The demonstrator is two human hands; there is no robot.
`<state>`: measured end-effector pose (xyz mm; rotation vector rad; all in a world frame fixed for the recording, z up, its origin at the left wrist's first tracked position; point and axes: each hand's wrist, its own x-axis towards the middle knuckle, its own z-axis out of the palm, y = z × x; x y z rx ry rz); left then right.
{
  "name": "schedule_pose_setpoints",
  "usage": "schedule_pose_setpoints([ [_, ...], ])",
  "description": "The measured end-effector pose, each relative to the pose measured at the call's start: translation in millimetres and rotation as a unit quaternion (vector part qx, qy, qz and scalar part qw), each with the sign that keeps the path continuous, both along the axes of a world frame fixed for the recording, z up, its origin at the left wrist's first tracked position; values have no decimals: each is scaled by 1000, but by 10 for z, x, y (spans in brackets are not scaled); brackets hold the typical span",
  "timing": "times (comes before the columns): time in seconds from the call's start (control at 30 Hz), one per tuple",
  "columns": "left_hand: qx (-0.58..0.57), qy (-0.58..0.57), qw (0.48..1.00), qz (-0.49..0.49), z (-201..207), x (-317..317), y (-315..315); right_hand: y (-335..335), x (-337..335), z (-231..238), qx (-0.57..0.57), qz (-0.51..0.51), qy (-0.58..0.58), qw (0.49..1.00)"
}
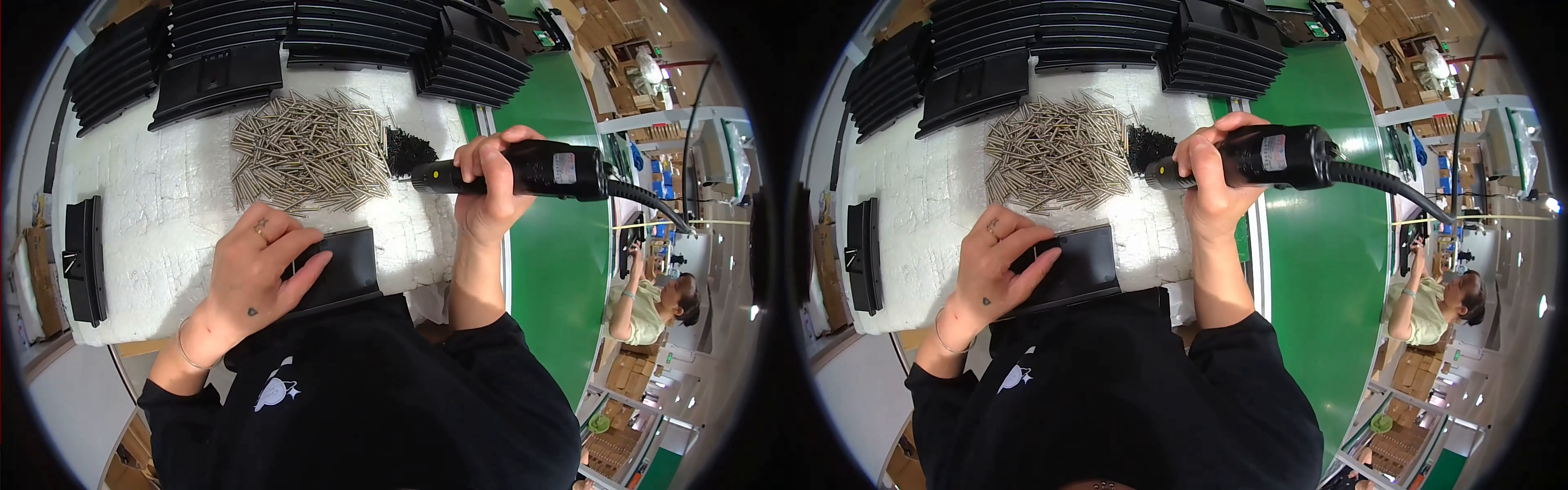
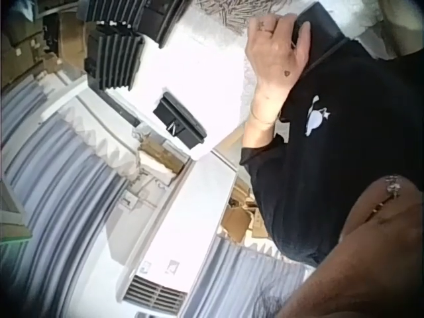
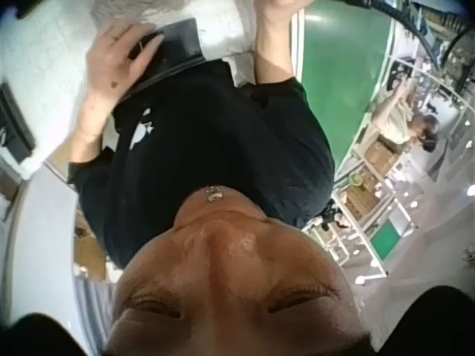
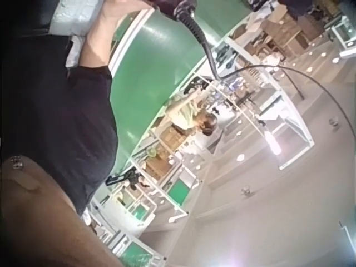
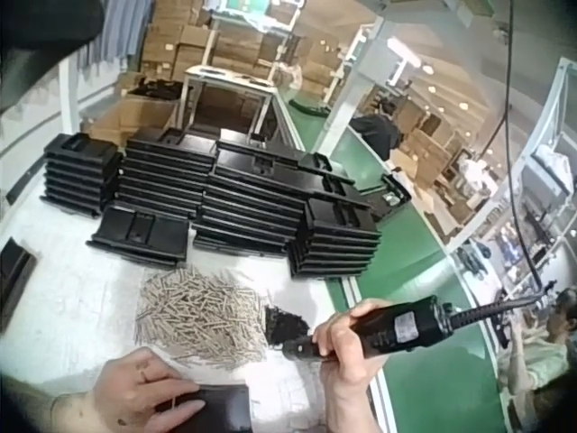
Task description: Use an electric screwdriver to fasten small screws into plastic housing components on an assembly line.
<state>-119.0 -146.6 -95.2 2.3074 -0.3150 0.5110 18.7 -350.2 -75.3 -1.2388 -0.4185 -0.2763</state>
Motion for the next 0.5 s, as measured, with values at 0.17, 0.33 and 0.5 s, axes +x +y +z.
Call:
schedule_pose_setpoints([
  [0.17, 42, -40, 998, -28, 38, 452, -168, -76, -91, 125, 34, 27, -25, 999],
  [0.33, 105, -19, 988, -108, -123, 987, -499, -107, -115, 195, 79, 71, -83, 991],
  [0.5, 94, -50, 986, -126, -283, 1195, -529, -202, -117, 274, 94, 52, -100, 989],
])
